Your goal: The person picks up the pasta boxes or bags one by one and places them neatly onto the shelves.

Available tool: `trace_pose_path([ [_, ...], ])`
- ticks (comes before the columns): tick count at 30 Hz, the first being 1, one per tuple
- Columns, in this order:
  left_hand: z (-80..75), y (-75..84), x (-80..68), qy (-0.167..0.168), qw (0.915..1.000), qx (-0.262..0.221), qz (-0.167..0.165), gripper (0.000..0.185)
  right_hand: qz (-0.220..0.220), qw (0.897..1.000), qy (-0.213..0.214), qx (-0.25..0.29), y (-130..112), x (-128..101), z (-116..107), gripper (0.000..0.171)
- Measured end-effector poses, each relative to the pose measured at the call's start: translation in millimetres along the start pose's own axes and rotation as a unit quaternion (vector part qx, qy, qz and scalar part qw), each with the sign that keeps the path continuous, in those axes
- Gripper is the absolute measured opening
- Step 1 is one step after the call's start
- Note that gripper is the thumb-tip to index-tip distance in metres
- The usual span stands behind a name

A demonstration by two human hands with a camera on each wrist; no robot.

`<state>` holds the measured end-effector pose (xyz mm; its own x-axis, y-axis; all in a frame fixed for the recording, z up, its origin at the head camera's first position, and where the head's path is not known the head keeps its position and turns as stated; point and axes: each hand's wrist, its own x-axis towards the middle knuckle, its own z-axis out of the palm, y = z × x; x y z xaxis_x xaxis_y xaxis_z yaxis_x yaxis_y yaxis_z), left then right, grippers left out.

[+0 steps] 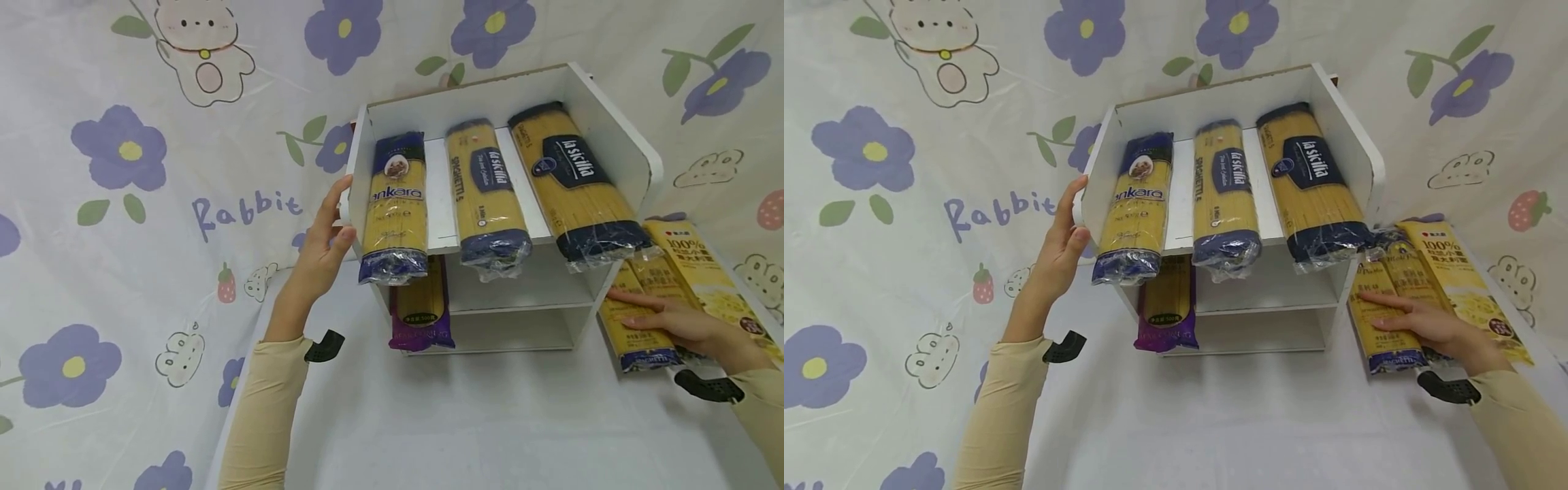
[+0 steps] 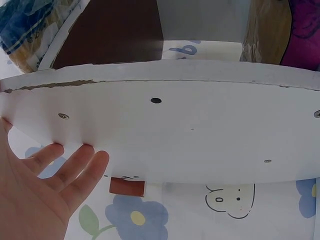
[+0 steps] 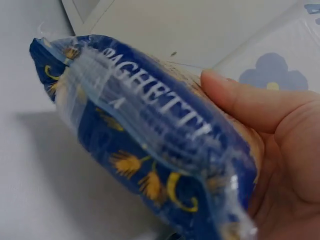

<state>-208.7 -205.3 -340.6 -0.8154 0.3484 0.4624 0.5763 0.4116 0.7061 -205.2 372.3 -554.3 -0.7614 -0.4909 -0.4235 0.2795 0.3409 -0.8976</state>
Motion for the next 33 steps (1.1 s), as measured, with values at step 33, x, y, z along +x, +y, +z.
trace_pose_path([
  [33,0.0,-0.9,-0.4,-0.004,0.9999,-0.011,-0.004,0.087,-0.137,0.925,0.334,-0.12,-68.1,-47.1,32.3,0.067],
])
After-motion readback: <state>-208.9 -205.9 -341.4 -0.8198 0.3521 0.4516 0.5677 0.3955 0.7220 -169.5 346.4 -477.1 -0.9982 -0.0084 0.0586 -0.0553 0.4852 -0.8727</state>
